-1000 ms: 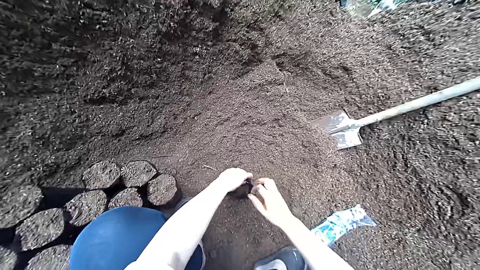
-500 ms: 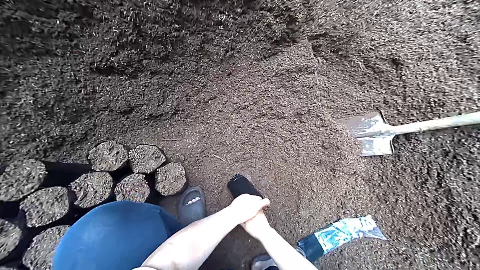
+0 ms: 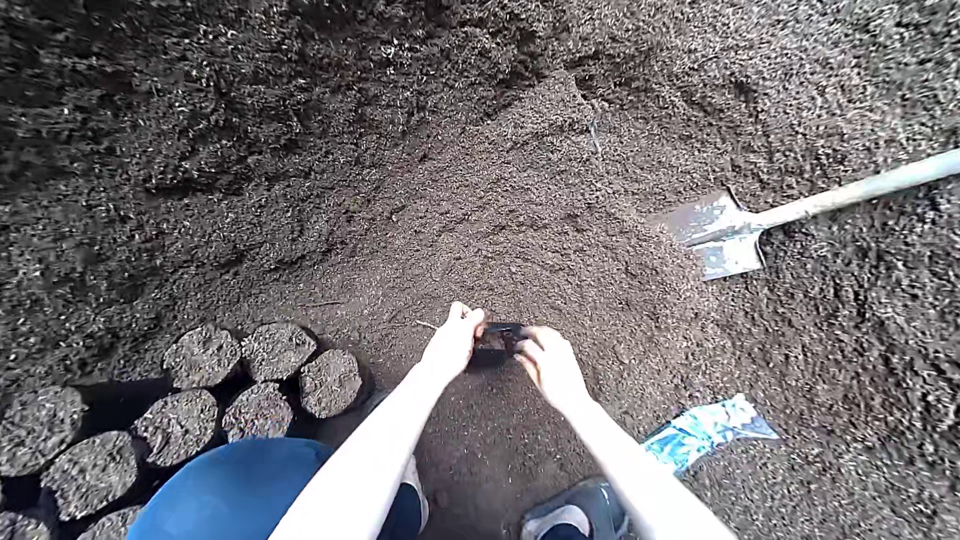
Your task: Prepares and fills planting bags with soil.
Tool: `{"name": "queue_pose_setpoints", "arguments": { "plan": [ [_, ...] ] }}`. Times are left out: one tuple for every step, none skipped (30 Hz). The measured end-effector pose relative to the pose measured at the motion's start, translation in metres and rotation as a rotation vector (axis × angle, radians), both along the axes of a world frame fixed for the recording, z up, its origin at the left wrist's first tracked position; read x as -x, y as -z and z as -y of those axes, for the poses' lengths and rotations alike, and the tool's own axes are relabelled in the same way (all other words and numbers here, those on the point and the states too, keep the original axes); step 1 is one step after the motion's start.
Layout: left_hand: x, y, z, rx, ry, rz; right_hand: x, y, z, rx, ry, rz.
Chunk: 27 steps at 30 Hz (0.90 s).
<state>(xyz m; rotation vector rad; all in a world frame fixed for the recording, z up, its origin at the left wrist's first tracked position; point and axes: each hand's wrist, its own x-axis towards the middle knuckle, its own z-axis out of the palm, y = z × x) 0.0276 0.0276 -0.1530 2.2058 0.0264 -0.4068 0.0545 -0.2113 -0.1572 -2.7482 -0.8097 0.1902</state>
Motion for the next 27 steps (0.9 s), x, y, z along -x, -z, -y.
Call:
{"name": "queue_pose_setpoints", "arguments": {
  "plan": [
    [-0.001, -0.003, 0.002, -0.036, 0.048, -0.012, 0.001, 0.012, 0.008, -0.150, 0.209, -0.084],
    [-0.003, -0.009, 0.004, -0.095, 0.128, -0.053, 0.002, 0.026, 0.016, -0.327, 0.464, -0.239],
    [-0.006, -0.015, 0.009, -0.163, 0.209, -0.112, 0.004, 0.043, 0.020, -0.567, 0.746, -0.448],
    [-0.010, -0.021, 0.015, -0.239, 0.282, -0.173, 0.007, 0.063, 0.020, -0.845, 1.016, -0.664],
    [-0.015, -0.025, 0.022, -0.309, 0.341, -0.236, 0.008, 0.082, 0.018, -1.096, 1.206, -0.863],
    [-0.022, -0.028, 0.029, -0.366, 0.383, -0.291, 0.005, 0.100, 0.015, -1.310, 1.311, -1.004],
    [-0.028, -0.029, 0.034, -0.389, 0.404, -0.324, -0.001, 0.116, 0.010, -1.499, 1.357, -1.077],
    [-0.035, -0.030, 0.037, -0.372, 0.412, -0.340, -0.012, 0.130, 0.004, -1.655, 1.385, -1.082],
    [-0.041, -0.032, 0.039, -0.327, 0.415, -0.337, -0.027, 0.141, -0.002, -1.789, 1.396, -1.046],
    [-0.046, -0.035, 0.041, -0.266, 0.404, -0.330, -0.046, 0.147, -0.007, -1.904, 1.383, -1.002],
    [-0.049, -0.038, 0.041, -0.207, 0.376, -0.330, -0.067, 0.150, -0.011, -2.008, 1.350, -0.965],
    [-0.049, -0.041, 0.040, -0.148, 0.323, -0.338, -0.090, 0.149, -0.016, -2.096, 1.324, -0.930],
    [-0.048, -0.042, 0.039, -0.083, 0.241, -0.357, -0.114, 0.144, -0.020, -2.139, 1.310, -0.914],
    [-0.047, -0.041, 0.039, -0.018, 0.139, -0.381, -0.137, 0.136, -0.024, -2.129, 1.298, -0.912],
    [-0.046, -0.037, 0.039, 0.032, 0.039, -0.395, -0.161, 0.126, -0.027, -2.092, 1.301, -0.916],
    [-0.046, -0.030, 0.038, 0.074, -0.032, -0.408, -0.178, 0.121, -0.029, -2.054, 1.283, -0.923],
    [-0.048, -0.025, 0.039, 0.105, -0.072, -0.421, -0.189, 0.118, -0.030, -2.042, 1.266, -0.942],
    [-0.052, -0.021, 0.040, 0.123, -0.085, -0.431, -0.196, 0.116, -0.028, -2.057, 1.240, -0.975],
    [-0.057, -0.019, 0.043, 0.144, -0.086, -0.437, -0.197, 0.112, -0.025, -2.074, 1.195, -1.014],
    [-0.063, -0.019, 0.045, 0.167, -0.085, -0.453, -0.195, 0.105, -0.021, -2.077, 1.137, -1.064],
    [-0.071, -0.022, 0.046, 0.180, -0.086, -0.472, -0.192, 0.099, -0.016, -2.076, 1.056, -1.115],
    [-0.078, -0.025, 0.047, 0.195, -0.092, -0.477, -0.188, 0.089, -0.012, -2.063, 0.958, -1.158],
    [-0.083, -0.028, 0.047, 0.206, -0.100, -0.479, -0.180, 0.077, -0.009, -2.037, 0.887, -1.203],
    [-0.084, -0.029, 0.046, 0.215, -0.097, -0.484, -0.167, 0.062, -0.007, -1.998, 0.851, -1.248],
    [-0.084, -0.031, 0.045, 0.219, -0.083, -0.490, -0.153, 0.045, -0.005, -1.949, 0.843, -1.286],
    [-0.084, -0.031, 0.044, 0.215, -0.084, -0.480, -0.140, 0.030, -0.003, -1.910, 0.833, -1.321],
    [-0.082, -0.030, 0.044, 0.199, -0.098, -0.465, -0.126, 0.016, -0.002, -1.870, 0.825, -1.354]
  ]
}}
